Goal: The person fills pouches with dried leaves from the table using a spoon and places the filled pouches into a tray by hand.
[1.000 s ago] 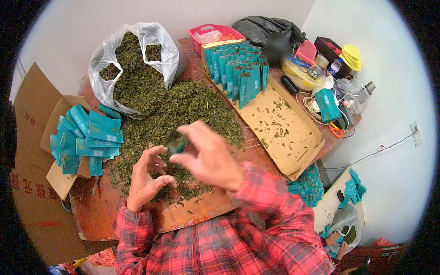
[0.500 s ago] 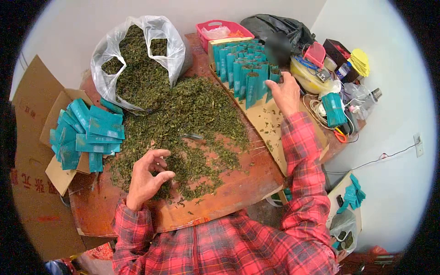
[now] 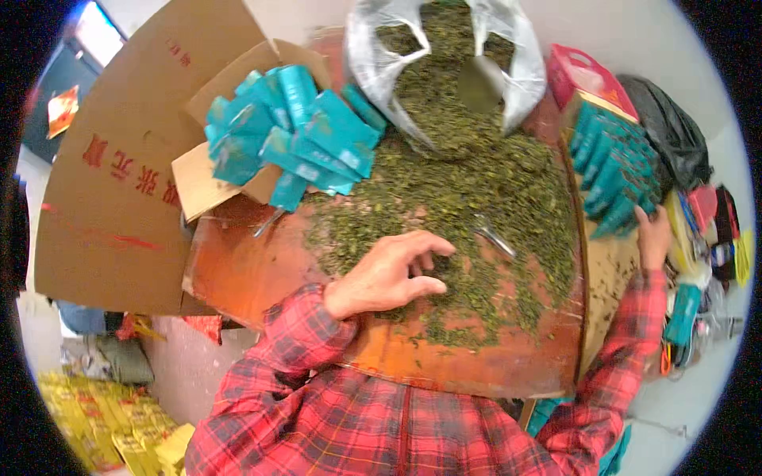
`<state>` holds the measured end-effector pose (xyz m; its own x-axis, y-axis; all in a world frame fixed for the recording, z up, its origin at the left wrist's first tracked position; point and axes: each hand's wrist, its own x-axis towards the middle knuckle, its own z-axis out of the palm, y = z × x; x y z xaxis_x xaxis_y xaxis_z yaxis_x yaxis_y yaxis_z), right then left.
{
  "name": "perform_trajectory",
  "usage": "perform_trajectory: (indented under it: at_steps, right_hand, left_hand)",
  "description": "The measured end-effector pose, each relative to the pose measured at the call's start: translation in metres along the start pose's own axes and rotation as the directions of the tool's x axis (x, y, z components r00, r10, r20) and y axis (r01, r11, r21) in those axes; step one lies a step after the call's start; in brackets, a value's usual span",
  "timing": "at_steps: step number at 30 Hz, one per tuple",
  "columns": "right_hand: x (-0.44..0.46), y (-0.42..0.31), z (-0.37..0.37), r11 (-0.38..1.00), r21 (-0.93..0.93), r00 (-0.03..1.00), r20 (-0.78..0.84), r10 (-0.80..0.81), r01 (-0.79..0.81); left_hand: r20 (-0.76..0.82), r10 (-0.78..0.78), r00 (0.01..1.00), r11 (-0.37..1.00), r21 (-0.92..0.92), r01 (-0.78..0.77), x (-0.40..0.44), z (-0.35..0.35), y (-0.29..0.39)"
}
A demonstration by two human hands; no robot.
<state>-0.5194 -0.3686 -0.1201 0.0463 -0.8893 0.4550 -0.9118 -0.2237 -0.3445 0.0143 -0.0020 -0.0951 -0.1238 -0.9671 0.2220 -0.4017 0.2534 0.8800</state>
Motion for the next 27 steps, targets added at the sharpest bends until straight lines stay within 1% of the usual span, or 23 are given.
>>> perform_trajectory:
  at_steps: [1,2,4,6,9,10,11,13,14,17,20,21,23,25,26,27]
  right_hand:
    - [-0.004,-0.016,-0.007,0.997,-0.038,0.997,0.034,0.068,-0.067]
    - [-0.002,-0.02,-0.009,0.996,-0.066,0.998,0.031,0.057,-0.055]
    - [0.001,-0.01,-0.005,0.997,-0.048,0.998,0.034,0.058,-0.057]
    - [0.008,0.005,0.001,0.996,0.05,0.996,0.055,0.073,-0.076]
    - [0.021,0.028,0.008,0.977,0.144,0.98,0.143,0.138,-0.159]
    - [0.014,0.016,0.006,0.96,0.216,0.98,0.12,0.156,-0.18]
    - [0.013,0.003,0.001,0.95,0.231,0.973,0.145,0.178,-0.208]
    - [0.017,0.01,0.001,0.929,0.255,0.955,0.193,0.223,-0.268]
    - [0.022,0.017,0.004,0.928,0.265,0.954,0.218,0.208,-0.263]
    - [0.014,-0.005,-0.007,0.938,0.213,0.952,0.197,0.233,-0.274]
    - [0.026,0.041,0.006,0.991,0.078,0.991,0.084,0.104,-0.11]
    - [0.022,0.037,-0.003,0.998,0.043,0.998,0.06,0.035,-0.038]
    - [0.006,0.006,-0.026,0.994,-0.05,0.995,0.014,-0.094,0.095]
    - [-0.021,-0.052,-0.057,0.999,0.046,0.999,0.035,0.019,-0.021]
    - [-0.045,-0.112,-0.081,0.974,0.161,0.987,0.047,0.154,-0.16]
    - [-0.061,-0.132,-0.093,0.978,0.192,0.996,0.023,0.083,-0.086]
  left_hand:
    - [-0.006,0.024,1.0,1.0,-0.011,-0.024,-0.001,0.0,-0.002]
    - [-0.013,0.027,1.0,1.0,-0.008,-0.027,-0.001,0.0,-0.002]
    - [-0.018,0.039,0.999,0.999,-0.005,-0.039,0.0,0.0,-0.002]
    - [-0.025,0.051,0.998,0.999,-0.001,-0.051,-0.001,0.001,-0.003]
    - [-0.016,0.041,0.999,0.999,0.018,-0.041,-0.001,0.001,-0.004]
    - [-0.019,0.054,0.998,0.998,0.01,-0.054,-0.001,0.002,-0.006]
    - [-0.027,0.063,0.998,0.998,0.012,-0.063,-0.001,0.003,-0.008]
    - [-0.039,0.082,0.996,0.997,0.015,-0.082,-0.001,0.004,-0.01]
    - [-0.03,0.066,0.997,0.998,0.002,-0.066,-0.001,0.004,-0.01]
    - [-0.014,0.026,1.0,0.999,-0.021,-0.026,-0.001,0.003,-0.007]
    - [-0.03,0.06,0.998,0.998,-0.008,-0.06,-0.001,0.005,-0.011]
    - [-0.036,0.063,0.997,0.998,0.002,-0.063,-0.001,0.005,-0.01]
    - [-0.04,0.082,0.996,0.997,0.011,-0.082,-0.003,0.001,-0.008]
    - [-0.052,0.007,0.999,1.0,0.013,-0.006,-0.006,-0.011,0.002]
    - [-0.096,0.012,0.995,1.0,0.027,-0.009,-0.009,-0.017,0.004]
    - [-0.14,0.016,0.99,0.999,0.042,-0.011,-0.012,-0.025,0.004]
